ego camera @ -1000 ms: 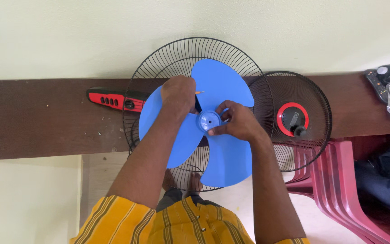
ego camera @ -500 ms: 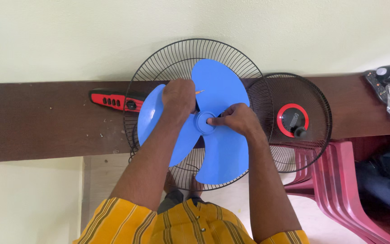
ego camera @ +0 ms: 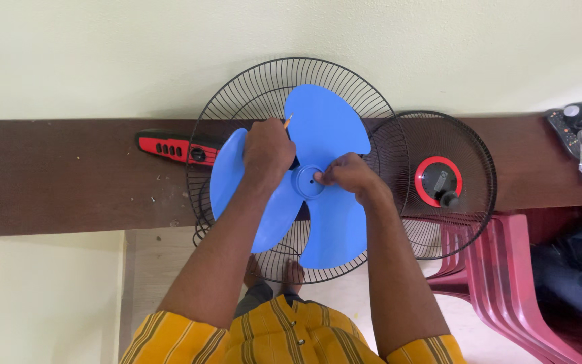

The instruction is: The person assembles an electric fan by attaching the motor housing to the front grille, then mounting the blue fan blade onto the motor shaft, and finally securing the rear grille. The person uses a screwdriver to tighten the screws during the process.

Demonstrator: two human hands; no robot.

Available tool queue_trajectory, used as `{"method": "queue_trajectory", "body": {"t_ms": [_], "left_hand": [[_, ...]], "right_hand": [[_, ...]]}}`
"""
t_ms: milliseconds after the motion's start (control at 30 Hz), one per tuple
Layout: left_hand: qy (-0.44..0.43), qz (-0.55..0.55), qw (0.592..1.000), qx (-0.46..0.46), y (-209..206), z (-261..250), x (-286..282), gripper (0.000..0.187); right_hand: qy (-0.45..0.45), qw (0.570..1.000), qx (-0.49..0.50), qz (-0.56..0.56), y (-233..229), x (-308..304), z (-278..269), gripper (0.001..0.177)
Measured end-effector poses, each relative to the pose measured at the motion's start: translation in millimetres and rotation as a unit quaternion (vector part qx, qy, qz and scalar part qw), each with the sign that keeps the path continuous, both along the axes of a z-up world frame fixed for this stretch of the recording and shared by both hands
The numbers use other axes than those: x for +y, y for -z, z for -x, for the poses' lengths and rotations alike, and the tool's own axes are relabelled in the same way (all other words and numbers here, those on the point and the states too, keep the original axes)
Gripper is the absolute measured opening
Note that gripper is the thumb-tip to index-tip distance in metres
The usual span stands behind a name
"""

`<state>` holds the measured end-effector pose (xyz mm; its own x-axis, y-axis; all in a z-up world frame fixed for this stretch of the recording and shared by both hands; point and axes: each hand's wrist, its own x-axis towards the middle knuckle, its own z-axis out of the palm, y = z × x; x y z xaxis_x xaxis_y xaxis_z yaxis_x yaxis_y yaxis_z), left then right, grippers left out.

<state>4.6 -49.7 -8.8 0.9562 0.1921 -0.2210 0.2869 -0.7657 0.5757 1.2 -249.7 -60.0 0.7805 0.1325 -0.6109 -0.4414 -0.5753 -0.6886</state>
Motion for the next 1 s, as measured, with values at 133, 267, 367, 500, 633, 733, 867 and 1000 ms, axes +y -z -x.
{"method": "queue_trajectory", "body": {"t_ms": [133, 267, 367, 500, 633, 733, 867, 1000], "left_hand": [[0.010, 0.033, 0.999, -0.002, 2.9, 0.1, 1.1, 0.021], [-0.006, 0.065, 0.997, -0.034, -10.0, 9.2, -0.2, 0.020], [-0.052, 0.061, 0.987, -0.141, -23.4, 33.0, 9.6, 0.019], [-0.131, 0.121, 0.930, -0.322, -30.6, 83.5, 16.4, 0.020], [-0.120, 0.248, 0.916, -0.291, -20.8, 141.6, -9.7, 0.023], [-0.107, 0.360, 0.907, -0.189, -3.9, 163.3, -33.7, 0.025], [-0.078, 0.348, 0.923, -0.146, 20.3, 164.7, -52.5, 0.023], [-0.111, 0.377, 0.914, -0.096, 38.7, 164.7, -63.6, 0.032]], "right_hand": [[0.009, 1.000, -0.007, -0.012, 3.5, 2.5, -2.1, 0.028], [0.010, 1.000, -0.005, 0.014, 4.9, 6.2, -2.1, 0.029], [0.010, 1.000, -0.002, 0.006, 2.7, 4.0, -2.9, 0.028], [0.035, 0.999, 0.001, 0.029, 1.9, 0.7, -2.3, 0.030], [0.049, 0.998, -0.019, 0.022, 3.0, 2.2, -5.0, 0.029], [0.051, 0.998, -0.029, 0.027, 5.0, 1.8, -5.8, 0.030], [0.042, 0.998, -0.029, 0.030, 7.2, 1.3, -5.9, 0.035], [0.056, 0.997, -0.044, 0.010, 8.5, 0.9, -3.0, 0.031]]}}
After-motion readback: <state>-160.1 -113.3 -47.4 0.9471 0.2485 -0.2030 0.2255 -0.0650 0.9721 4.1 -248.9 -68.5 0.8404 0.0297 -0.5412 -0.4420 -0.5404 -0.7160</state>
